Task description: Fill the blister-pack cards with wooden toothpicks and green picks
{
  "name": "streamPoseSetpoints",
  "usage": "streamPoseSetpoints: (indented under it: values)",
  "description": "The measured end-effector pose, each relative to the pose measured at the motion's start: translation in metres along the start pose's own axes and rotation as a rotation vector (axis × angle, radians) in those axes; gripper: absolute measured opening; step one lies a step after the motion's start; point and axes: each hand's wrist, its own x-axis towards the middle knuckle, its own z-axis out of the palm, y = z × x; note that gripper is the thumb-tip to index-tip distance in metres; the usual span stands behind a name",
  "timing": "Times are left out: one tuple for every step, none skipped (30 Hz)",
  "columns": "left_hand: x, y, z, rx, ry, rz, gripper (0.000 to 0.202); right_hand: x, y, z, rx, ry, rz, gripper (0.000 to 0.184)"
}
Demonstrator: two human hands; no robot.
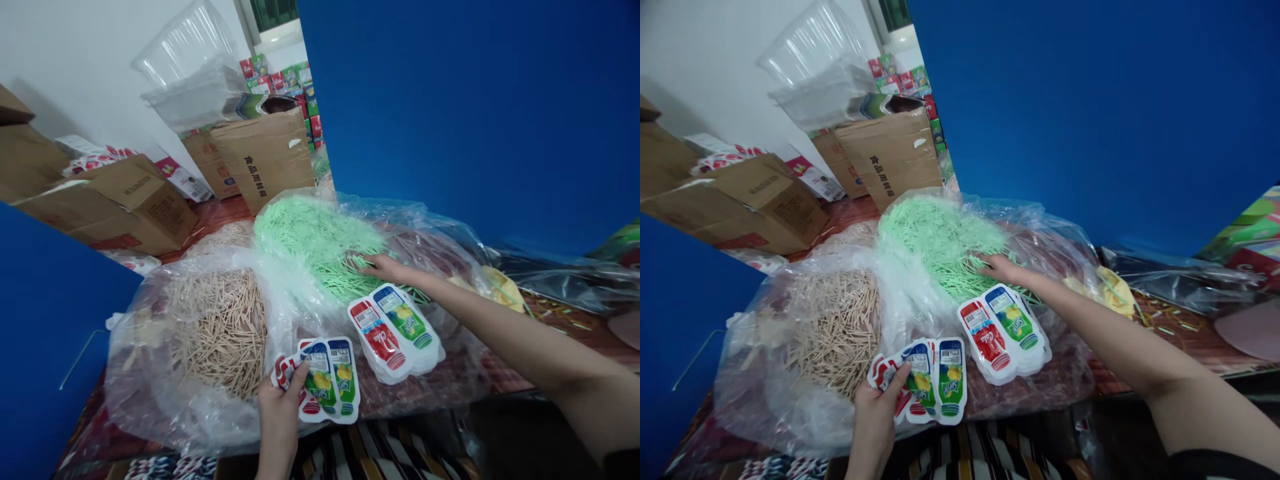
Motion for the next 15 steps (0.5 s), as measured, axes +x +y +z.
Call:
streamPoseSetpoints:
  values:
    - [-0.0004, -0.0004, 0.0, 0.004, 0.005, -0.003, 0.037, 0.0006, 0.0009, 0.001, -0.005, 0.021, 0.029, 0.042]
    - [-0.0007, -0.0008, 0.0, 0.006, 0.007, -0.008, 0.037, 0.0011, 0.0016, 0.0017, -0.009, 0.039, 0.056, 0.045]
    - [-0.001, -0.0014, -0.0001, 0.007, 0.005, -0.01, 0.038, 0.0015, 0.002, 0.0023, -0.012, 0.048, 0.075, 0.046]
    - [-0.0012, -0.0019, -0.0002, 0.01, 0.001, -0.009, 0.038, 0.0017, 0.002, 0.0026, -0.014, 0.045, 0.085, 0.045]
    - [-0.0014, -0.0025, -0.0003, 0.016, -0.004, -0.005, 0.038, 0.0016, 0.0018, 0.0028, -0.014, 0.034, 0.085, 0.043]
    - [-0.0016, -0.0031, -0.0004, 0.023, -0.007, 0.002, 0.037, 0.0014, 0.0014, 0.0028, -0.016, 0.022, 0.081, 0.04]
    - [-0.0018, -0.0036, -0.0004, 0.03, -0.008, 0.011, 0.037, 0.0012, 0.0008, 0.0026, -0.021, 0.012, 0.08, 0.038]
    - [-0.0021, -0.004, -0.0004, 0.039, -0.009, 0.017, 0.036, 0.0011, 0.0002, 0.0024, -0.03, 0.005, 0.081, 0.037]
    - [-0.0024, -0.0042, -0.0004, 0.045, -0.008, 0.023, 0.036, 0.0014, -0.0004, 0.0022, -0.043, -0.002, 0.086, 0.037]
    - [-0.0028, -0.0043, -0.0003, 0.047, -0.011, 0.02, 0.037, 0.002, -0.0009, 0.002, -0.059, -0.011, 0.093, 0.037]
    - [-0.0032, -0.0042, -0.0002, 0.045, -0.014, 0.013, 0.037, 0.0031, -0.0014, 0.0017, -0.078, -0.024, 0.1, 0.038]
    - [-0.0036, -0.004, -0.0001, 0.041, -0.018, 0.001, 0.038, 0.0045, -0.0018, 0.0014, -0.098, -0.041, 0.103, 0.038]
    - [-0.004, -0.0038, -0.0001, 0.036, -0.022, -0.01, 0.039, 0.0061, -0.0022, 0.0009, -0.116, -0.062, 0.099, 0.038]
    - [-0.0042, -0.0036, -0.0002, 0.03, -0.023, -0.02, 0.039, 0.0079, -0.0026, -0.0001, -0.134, -0.085, 0.091, 0.037]
    - [-0.0044, -0.0035, -0.0005, 0.024, -0.024, -0.024, 0.039, 0.0098, -0.0029, -0.0016, -0.151, -0.108, 0.081, 0.036]
